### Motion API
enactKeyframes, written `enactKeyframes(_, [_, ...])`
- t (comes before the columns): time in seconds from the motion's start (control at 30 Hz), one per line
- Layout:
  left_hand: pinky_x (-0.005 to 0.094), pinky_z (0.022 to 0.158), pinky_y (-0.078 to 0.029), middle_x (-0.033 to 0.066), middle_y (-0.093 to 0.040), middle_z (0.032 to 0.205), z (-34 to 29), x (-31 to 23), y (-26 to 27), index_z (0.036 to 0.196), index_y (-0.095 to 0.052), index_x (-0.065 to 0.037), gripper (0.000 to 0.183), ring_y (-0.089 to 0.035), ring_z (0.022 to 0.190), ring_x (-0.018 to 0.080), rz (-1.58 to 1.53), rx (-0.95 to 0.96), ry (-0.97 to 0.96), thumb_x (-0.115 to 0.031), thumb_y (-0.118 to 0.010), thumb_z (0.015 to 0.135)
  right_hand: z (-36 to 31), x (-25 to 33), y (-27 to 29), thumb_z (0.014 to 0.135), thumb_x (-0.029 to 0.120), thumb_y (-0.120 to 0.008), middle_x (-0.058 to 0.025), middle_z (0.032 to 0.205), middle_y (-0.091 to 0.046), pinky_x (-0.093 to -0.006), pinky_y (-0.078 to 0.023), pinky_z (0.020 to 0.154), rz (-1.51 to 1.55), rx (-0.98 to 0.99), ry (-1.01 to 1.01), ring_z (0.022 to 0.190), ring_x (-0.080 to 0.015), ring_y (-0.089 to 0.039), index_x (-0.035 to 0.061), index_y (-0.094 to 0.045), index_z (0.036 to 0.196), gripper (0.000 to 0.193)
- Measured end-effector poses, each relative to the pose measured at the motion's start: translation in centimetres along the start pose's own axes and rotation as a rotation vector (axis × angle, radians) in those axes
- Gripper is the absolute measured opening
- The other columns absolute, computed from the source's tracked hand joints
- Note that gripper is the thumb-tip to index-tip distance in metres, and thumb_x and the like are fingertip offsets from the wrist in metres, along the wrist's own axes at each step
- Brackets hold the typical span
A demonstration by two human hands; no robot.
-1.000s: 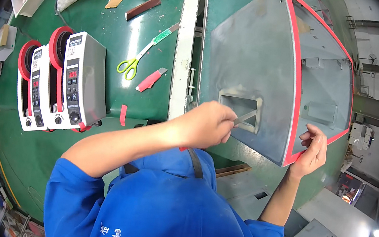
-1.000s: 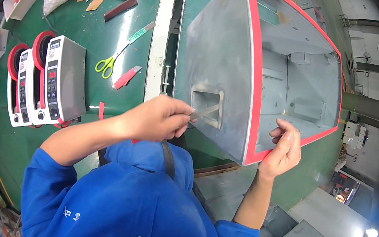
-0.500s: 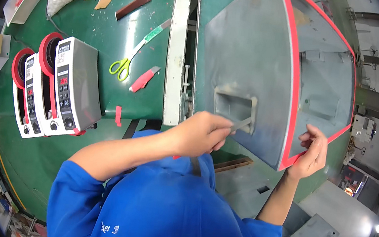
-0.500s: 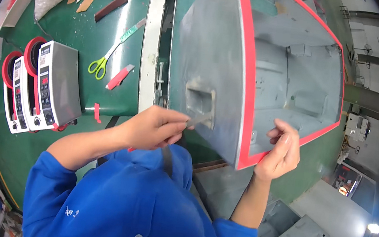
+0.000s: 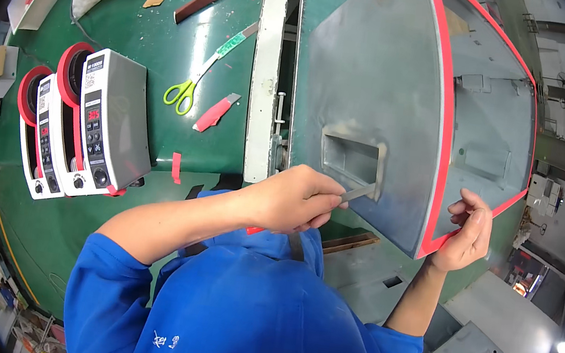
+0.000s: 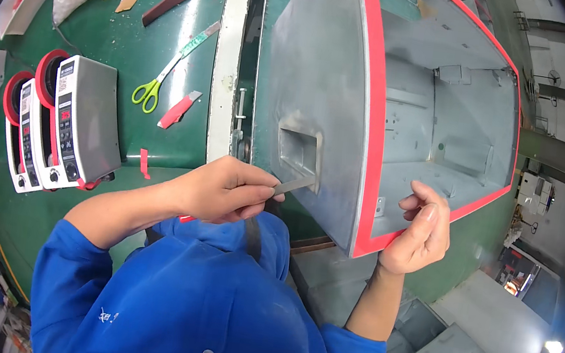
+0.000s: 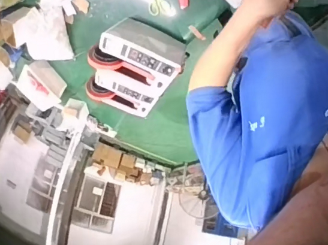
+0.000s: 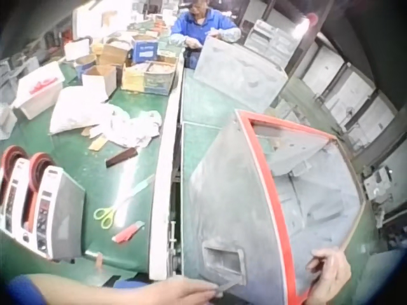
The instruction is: Removing masking tape from a metal enclosure after painting or coating using a utility knife.
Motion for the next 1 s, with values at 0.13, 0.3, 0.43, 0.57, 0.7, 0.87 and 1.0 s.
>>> enactKeyframes(0.13, [0.0188, 0.039, -0.033, -0.0016, -0.045, 0.055, -1.0, 1.1, 0.6, 0.099, -0.055, 0.004, 0.025, -0.039, 0.044, 0.0042, -0.061, -0.003, -0.079, -0.015, -0.042, 0.088, -0.1, -0.2, 0.1, 0.085, 0.013, -0.036, -0.0081, 0.062, -0.054, -0.0207, -0.033, 0.046, 0.005, 0.013, 0.009, 0.052, -0.0096, -0.047, -0.0062, -0.059, 0.081, 0.031])
enactKeyframes(0.3, [0.0190, 0.040, -0.035, -0.0014, -0.046, 0.055, 0.6, 0.2, 0.3, 0.097, -0.057, 0.005, 0.025, -0.040, 0.045, 0.0046, -0.075, 0.024, -0.014, -0.013, -0.041, 0.088, 0.3, -0.1, -0.3, 0.085, 0.013, -0.035, -0.0078, 0.060, -0.054, -0.0207, -0.032, 0.046, -0.002, 0.023, 0.012, 0.052, -0.0095, -0.047, -0.0060, -0.059, 0.081, 0.031])
enactKeyframes(0.43, [0.0183, 0.038, -0.033, -0.0010, -0.048, 0.058, -0.7, 0.3, 0.9, 0.099, -0.056, 0.004, 0.024, -0.041, 0.046, 0.0040, -0.011, 0.045, -0.031, -0.014, -0.044, 0.088, 0.3, -0.1, -0.1, 0.085, 0.013, -0.035, -0.0073, 0.059, -0.053, -0.0207, -0.032, 0.046, -0.024, 0.011, 0.004, 0.051, -0.0095, -0.046, -0.0059, -0.059, 0.081, 0.030])
enactKeyframes(0.57, [0.0185, 0.037, -0.033, -0.0004, -0.048, 0.056, 0.7, 0.3, 0.5, 0.096, -0.058, 0.002, 0.023, -0.042, 0.044, 0.0043, -0.027, 0.034, 0.007, -0.014, -0.045, 0.087, -0.2, -0.4, 0.1, 0.084, 0.013, -0.036, -0.0069, 0.059, -0.053, -0.0207, -0.032, 0.045, -0.010, 0.048, 0.004, 0.051, -0.0095, -0.045, -0.0057, -0.059, 0.081, 0.030])
enactKeyframes(0.7, [0.0189, 0.036, -0.032, 0.0004, -0.048, 0.056, -0.4, -0.3, 1.7, 0.096, -0.058, 0.001, 0.022, -0.042, 0.044, 0.0045, -0.053, 0.014, 0.069, -0.014, -0.045, 0.087, -0.2, -0.3, -0.1, 0.085, 0.013, -0.036, -0.0070, 0.058, -0.053, -0.0208, -0.031, 0.045, -0.006, 0.032, 0.007, 0.050, -0.0094, -0.045, -0.0054, -0.059, 0.081, 0.030])
enactKeyframes(0.87, [0.0198, 0.037, -0.032, -0.0005, -0.049, 0.055, 0.1, -0.9, 2.1, 0.093, -0.058, 0.002, 0.022, -0.041, 0.042, 0.0050, 0.036, 0.003, -0.001, -0.013, -0.044, 0.085, -0.1, -0.4, -0.4, 0.085, 0.013, -0.036, -0.0067, 0.057, -0.052, -0.0205, -0.030, 0.044, -0.013, 0.059, -0.002, 0.049, -0.0088, -0.044, -0.0052, -0.059, 0.081, 0.030])
enactKeyframes(1.0, [0.0201, 0.036, -0.033, 0.0004, -0.049, 0.054, 0.3, -1.5, 2.2, 0.093, -0.058, 0.002, 0.022, -0.041, 0.041, 0.0056, 0.069, 0.021, 0.040, -0.011, -0.043, 0.085, 0.0, -0.1, -0.3, 0.085, 0.013, -0.037, -0.0064, 0.057, -0.051, -0.0206, -0.028, 0.044, -0.021, 0.049, -0.012, 0.049, -0.0082, -0.042, -0.0053, -0.059, 0.081, 0.029])
Point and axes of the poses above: each hand's wrist, its own z-axis towards the middle knuckle, its own y-axis out of the back of the hand, x = y × z, the point moved 10 cm from there along z, towards the middle knuckle
